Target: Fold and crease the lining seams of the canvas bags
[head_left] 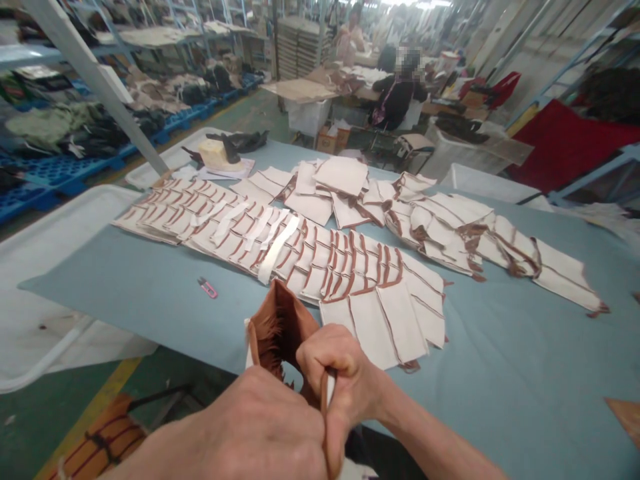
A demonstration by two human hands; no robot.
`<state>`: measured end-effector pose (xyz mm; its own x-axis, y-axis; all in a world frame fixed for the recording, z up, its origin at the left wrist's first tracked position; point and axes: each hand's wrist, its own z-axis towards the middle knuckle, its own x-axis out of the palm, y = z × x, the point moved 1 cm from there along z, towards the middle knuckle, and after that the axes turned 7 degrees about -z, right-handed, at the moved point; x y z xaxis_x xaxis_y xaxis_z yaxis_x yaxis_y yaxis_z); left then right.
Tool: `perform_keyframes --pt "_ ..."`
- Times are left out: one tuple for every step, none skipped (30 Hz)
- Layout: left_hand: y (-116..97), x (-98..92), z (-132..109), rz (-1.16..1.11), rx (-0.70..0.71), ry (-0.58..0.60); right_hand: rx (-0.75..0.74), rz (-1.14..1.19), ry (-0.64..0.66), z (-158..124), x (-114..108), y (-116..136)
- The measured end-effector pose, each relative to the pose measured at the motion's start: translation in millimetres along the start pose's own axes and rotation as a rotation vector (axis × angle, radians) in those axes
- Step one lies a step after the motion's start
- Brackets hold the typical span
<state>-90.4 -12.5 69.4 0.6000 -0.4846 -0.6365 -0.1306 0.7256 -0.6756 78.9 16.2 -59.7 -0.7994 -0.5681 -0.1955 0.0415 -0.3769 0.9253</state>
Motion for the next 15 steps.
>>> perform_keyframes --pt "0 2.2 2 -0.023 0.023 0.017 0.013 -0.029 -0.012 -1 -1 -1" --pt "0 4.1 4 -0.037 0.027 0.025 0.021 -0.05 -0.038 -2 -5 1" --pt "1 5.5 6 -0.042 0.023 0.023 0.023 -0.061 -0.081 -2 -10 6" --pt "2 6.2 9 -0.035 0.011 0.004 0.029 -0.068 -0.124 -2 -17 14" --pt "3 6.2 11 -0.028 0.001 -0.028 0.027 -0.065 -0.159 -2 -25 25" --pt "6 5.4 13 -0.027 -0.006 -0.062 0.029 -0.067 -0.209 -1 -33 37" --pt "9 4.0 15 -0.033 -0.006 -0.094 0.039 -0.07 -0.204 0 -40 48" --pt "13 2.3 17 -0.044 -0.004 -0.115 0.052 -0.083 -0.191 1 -46 59" --pt "18 0.3 18 -0.055 0.003 -0.13 0.051 -0.121 -0.172 3 -51 69" --pt "22 -1.7 19 -0.055 0.004 -0.14 0.053 -0.169 -0.139 6 -55 76" --pt "27 -3.6 19 -0.05 0.009 -0.148 0.056 -0.217 -0.105 9 -58 81" --pt "31 -5.3 19 -0.038 0.01 -0.154 0.056 -0.261 -0.074 13 -59 84" --pt "35 -6.5 19 -0.024 0.01 -0.159 0.059 -0.293 -0.045 17 -60 85" --pt "38 -7.2 18 -0.012 0.011 -0.163 0.06 -0.312 -0.021 20 -59 85" --pt "41 -7.5 17 -0.005 0.014 -0.159 0.052 -0.317 0.001 23 -58 84"
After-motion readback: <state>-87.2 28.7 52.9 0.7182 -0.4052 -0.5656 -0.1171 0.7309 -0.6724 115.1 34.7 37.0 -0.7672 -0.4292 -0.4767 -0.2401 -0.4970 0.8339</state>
